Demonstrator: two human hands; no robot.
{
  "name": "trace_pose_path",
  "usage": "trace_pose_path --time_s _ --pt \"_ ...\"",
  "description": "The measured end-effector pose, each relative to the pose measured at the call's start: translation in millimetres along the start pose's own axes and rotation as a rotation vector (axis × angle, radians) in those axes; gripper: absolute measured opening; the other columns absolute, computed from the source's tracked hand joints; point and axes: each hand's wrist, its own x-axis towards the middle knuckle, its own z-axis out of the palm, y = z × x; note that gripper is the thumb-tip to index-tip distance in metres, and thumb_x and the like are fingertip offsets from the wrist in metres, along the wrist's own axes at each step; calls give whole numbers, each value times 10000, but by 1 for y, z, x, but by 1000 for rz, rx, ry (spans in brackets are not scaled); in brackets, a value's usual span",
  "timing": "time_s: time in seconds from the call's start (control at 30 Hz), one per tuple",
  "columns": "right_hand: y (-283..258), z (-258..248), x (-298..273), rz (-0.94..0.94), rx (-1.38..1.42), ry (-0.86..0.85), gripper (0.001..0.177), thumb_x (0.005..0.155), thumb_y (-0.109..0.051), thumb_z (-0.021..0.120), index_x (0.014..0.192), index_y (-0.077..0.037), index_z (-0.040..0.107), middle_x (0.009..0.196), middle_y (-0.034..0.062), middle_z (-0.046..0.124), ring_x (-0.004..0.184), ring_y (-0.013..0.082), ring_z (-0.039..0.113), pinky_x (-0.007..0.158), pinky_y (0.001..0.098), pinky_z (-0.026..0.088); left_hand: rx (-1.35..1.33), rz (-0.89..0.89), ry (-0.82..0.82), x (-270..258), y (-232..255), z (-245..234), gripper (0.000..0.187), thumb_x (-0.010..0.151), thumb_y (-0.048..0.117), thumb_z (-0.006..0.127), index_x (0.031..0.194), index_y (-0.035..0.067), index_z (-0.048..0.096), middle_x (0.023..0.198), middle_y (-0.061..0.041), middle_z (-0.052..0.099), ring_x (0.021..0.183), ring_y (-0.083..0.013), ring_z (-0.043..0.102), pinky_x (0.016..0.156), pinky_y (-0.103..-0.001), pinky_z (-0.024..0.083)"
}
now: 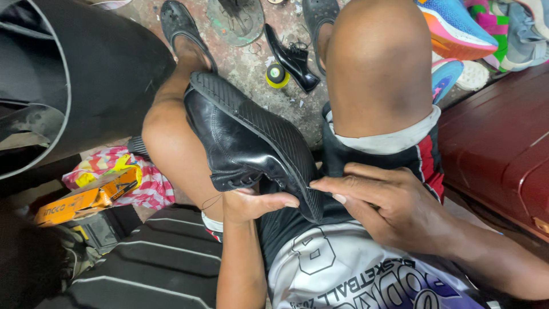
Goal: The person sits on the floor and repairs a black leather shoe by hand. They repeatedly insert a needle and thread into the shoe's sole and upper, pulling the thread through to stitch the shoe together.
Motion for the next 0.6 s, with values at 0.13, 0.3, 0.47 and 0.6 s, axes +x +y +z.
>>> trace_pose_path --time_s 0.13,0.3,0.47,0.6 --pt "-1 -6 -6 84 -205 -80 460 808 38 639 1245 -90 703 765 135 654 562 267 646 474 397 503 124 -52 -42 5 13 10 586 675 53 981 1177 -32 691 1146 -85 739 1083 -182 710 1008 -354 592" --pt "13 -10 -15 -120 -242 40 422 863 -23 622 1266 -140 666 1028 119 748 947 350 714 730 415 580 170 -147 -21 -1 21 33 409 728 21 941 1076 -13 731 1038 -61 754 961 -155 713 921 -330 600" --pt "24 -21 -31 374 -200 -253 522 819 -58 679 1299 -256 731 950 77 781 648 269 744 528 410 567 317 -241 47 -25 22 60 401 694 65 962 1024 19 738 975 -36 762 879 -125 716 834 -304 608" --pt "30 -30 -40 391 -172 -406 489 827 -87 706 1278 -273 749 921 33 806 653 223 762 589 380 579 349 -267 -5 -41 27 72 432 681 93 970 1033 23 730 978 -35 759 881 -124 721 842 -301 606"
